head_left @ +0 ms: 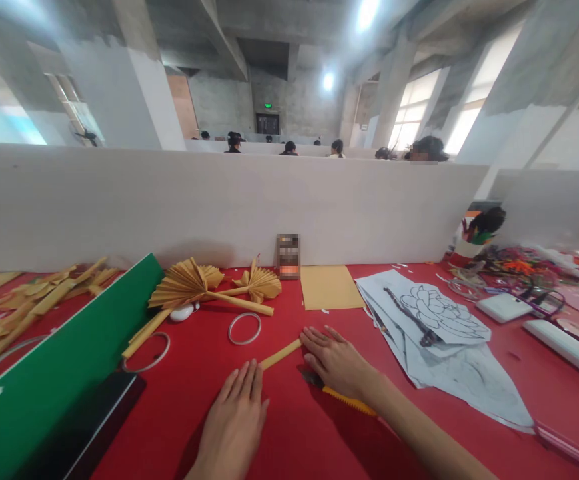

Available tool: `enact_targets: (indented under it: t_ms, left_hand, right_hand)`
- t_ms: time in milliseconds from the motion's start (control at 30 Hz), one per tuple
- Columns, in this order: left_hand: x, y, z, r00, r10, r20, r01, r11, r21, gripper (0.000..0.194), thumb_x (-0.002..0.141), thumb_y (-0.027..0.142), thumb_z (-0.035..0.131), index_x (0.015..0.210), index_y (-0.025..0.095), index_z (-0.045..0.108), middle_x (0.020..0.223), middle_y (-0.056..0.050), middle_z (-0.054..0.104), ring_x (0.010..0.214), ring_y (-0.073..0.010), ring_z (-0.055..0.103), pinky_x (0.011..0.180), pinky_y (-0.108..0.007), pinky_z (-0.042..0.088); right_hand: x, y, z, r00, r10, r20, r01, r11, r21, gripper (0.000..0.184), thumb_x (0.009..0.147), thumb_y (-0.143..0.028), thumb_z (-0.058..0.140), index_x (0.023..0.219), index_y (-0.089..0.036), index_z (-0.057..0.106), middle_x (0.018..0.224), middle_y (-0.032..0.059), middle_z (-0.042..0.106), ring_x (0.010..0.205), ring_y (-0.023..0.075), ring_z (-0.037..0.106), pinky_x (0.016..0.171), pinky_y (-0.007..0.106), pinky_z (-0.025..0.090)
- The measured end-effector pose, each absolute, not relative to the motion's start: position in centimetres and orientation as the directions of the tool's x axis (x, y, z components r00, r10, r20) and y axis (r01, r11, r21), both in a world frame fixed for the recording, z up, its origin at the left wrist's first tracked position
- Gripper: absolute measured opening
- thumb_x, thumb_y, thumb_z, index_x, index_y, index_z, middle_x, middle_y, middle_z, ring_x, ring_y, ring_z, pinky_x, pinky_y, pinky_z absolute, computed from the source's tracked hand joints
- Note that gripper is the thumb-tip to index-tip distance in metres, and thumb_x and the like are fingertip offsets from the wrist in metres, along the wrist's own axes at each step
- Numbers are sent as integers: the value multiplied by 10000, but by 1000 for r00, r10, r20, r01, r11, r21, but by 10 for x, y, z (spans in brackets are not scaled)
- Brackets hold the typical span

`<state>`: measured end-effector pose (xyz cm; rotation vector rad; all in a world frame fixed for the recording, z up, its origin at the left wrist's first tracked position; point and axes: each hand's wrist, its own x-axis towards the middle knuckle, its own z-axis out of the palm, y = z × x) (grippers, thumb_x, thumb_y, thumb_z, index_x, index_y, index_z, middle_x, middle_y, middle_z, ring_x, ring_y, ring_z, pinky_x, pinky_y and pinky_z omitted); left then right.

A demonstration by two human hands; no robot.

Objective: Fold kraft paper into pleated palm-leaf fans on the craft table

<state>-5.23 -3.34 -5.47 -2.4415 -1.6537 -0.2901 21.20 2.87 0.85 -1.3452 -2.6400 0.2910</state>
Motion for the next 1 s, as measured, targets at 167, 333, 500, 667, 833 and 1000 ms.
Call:
enact_targets:
  t_ms: [167,333,500,667,833,1000]
  left_hand:
    - [3,-20,-43,389,893,227,919,-395,-24,604,953,336,520,1524,136,530,1581,-177,483,1440,-359,505,1140,-535,477]
    - [11,-5,-48,408,879,248,901,-432,48,562,1004,340,496,1508,94,534,1585,-189,473,1457,-336,486,1151,-501,478]
    - [-31,-21,-55,417,871,261,893,-446,63,565,1035,353,414,1536,105,496,1592,-156,474,1451,-310,500,1133,-501,501]
    - [-70,-49,-62,361,886,291,923,-383,21,601,1052,437,388,1549,112,481,1602,-116,463,1442,-301,513,1116,-480,524]
    - [-83,-52,-48,328,910,253,941,-339,2,549,1041,396,386,1466,116,591,1534,-123,552,1391,-311,570,1100,-489,533]
    - [-54,-30,6,286,873,394,953,-300,-28,514,1036,210,338,1483,94,563,1544,-182,547,1385,-302,576,1134,-469,492]
  right_hand:
    - [207,25,6,-571,817,84,787,573,-228,526,1092,-304,314,1591,-174,418,1618,98,445,1529,240,369,1263,469,254]
    - [209,27,3,-576,813,87,782,579,-230,524,1099,-294,288,1589,-163,418,1618,101,440,1527,238,372,1262,481,260]
    - [212,28,2,-578,811,94,777,581,-240,515,1104,-296,284,1583,-182,432,1620,94,439,1528,229,370,1272,472,242]
    - [213,28,3,-594,801,81,773,595,-220,516,1097,-279,310,1584,-154,424,1628,113,428,1533,238,359,1266,449,263]
    - [214,34,6,-632,772,73,761,635,-130,477,1096,-225,330,1552,-158,456,1601,118,476,1500,253,419,1232,448,332]
    - [211,47,3,-696,714,72,717,696,23,533,971,-66,515,1497,-150,500,1528,164,554,1408,281,531,1185,447,384]
